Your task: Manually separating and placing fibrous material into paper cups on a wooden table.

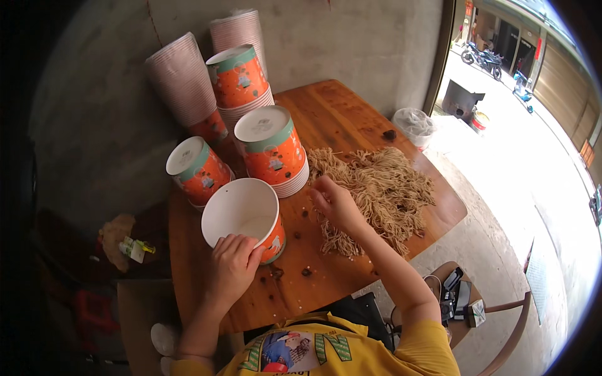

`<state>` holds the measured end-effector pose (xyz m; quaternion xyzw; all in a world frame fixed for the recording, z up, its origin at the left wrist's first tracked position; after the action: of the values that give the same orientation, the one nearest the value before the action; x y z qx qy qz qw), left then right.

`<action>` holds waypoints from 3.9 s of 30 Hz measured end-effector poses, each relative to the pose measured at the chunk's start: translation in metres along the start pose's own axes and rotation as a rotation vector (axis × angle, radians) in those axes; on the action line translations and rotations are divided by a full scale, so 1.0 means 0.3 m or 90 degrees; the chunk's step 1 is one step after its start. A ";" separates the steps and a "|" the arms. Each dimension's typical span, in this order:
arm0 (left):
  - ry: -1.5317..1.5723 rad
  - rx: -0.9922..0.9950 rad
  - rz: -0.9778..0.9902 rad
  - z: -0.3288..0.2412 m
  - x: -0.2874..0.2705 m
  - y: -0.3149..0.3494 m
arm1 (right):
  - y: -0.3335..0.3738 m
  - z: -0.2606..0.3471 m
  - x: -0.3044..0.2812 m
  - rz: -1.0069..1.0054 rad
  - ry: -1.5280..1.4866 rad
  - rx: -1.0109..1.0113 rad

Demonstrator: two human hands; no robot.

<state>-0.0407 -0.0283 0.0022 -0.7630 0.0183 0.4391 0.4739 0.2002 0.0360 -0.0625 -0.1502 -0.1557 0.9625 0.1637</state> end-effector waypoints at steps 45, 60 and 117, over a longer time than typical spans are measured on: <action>0.175 -0.119 0.150 0.059 -0.019 -0.020 | 0.344 0.187 0.238 -0.086 -0.122 -0.056; 0.199 -0.148 0.178 0.056 -0.012 -0.034 | 0.317 0.182 0.243 -0.093 -0.128 -0.021; 0.725 -0.632 0.357 0.101 0.165 -0.077 | 0.133 0.216 0.104 0.116 -0.199 0.084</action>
<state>-0.0198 0.0261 -0.0206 -0.9584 0.2504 0.0419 -0.1305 0.1393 -0.0048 -0.0250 -0.0016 -0.1017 0.9930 0.0592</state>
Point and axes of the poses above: each hand's wrist, its own y-axis away from the middle knuckle, its own x-axis out of the palm, z = x × y, the point moved 4 cm from there along -y, towards the middle knuckle, and after that the axes turned 13 degrees about -z, right-handed, at the moved point
